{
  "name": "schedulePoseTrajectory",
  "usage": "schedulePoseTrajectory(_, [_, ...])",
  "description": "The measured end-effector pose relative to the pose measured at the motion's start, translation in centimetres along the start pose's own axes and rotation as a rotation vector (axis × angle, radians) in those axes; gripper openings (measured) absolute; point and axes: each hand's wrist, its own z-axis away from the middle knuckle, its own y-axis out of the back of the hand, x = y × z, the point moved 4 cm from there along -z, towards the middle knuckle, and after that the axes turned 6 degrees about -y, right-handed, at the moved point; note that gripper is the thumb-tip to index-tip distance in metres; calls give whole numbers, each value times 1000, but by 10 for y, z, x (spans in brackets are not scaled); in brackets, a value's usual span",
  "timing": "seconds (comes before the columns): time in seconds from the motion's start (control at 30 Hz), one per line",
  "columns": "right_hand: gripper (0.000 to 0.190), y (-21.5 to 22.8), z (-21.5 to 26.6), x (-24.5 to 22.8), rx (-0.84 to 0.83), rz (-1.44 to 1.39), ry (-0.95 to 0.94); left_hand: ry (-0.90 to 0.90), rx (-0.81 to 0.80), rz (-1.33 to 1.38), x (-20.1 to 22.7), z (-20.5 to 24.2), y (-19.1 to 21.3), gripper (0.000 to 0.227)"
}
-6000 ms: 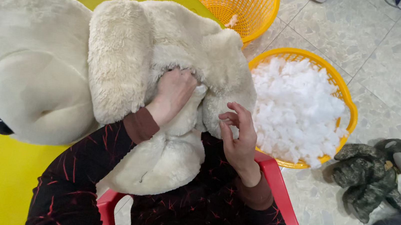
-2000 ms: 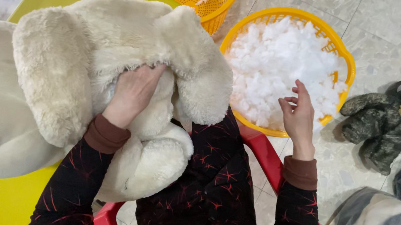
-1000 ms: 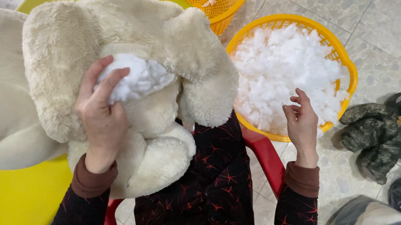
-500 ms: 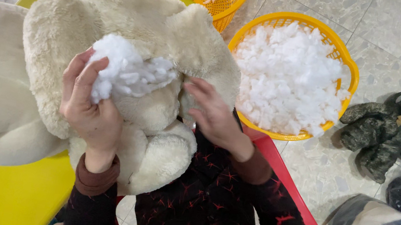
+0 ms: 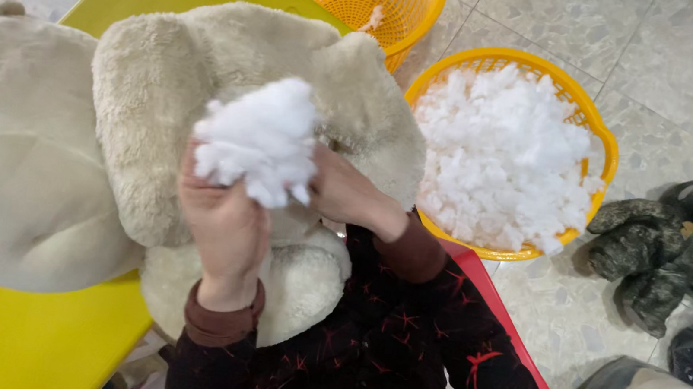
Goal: The person repeatedly takes handfuls of white stuffing from a yellow basket and inserts them into the torso of a large white teddy bear. The person works by hand, pushing the stuffing into the opening and adjusting the bear's body throughout the clip.
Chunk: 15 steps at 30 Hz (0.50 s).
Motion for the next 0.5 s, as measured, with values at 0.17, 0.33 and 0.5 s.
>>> schedulePoseTrajectory(0.17, [23,107,96,23,596,-491,-272,449,-39,108,-103,36,-40,37])
schedulePoseTrajectory(0.33, [29,178,175,30,690,-290,-363,836,-307,142,-201,57,-111,44])
schedulePoseTrajectory(0.5, [14,191,220,65,830,298,-534,1211,-126,195,-267,93,-143,45])
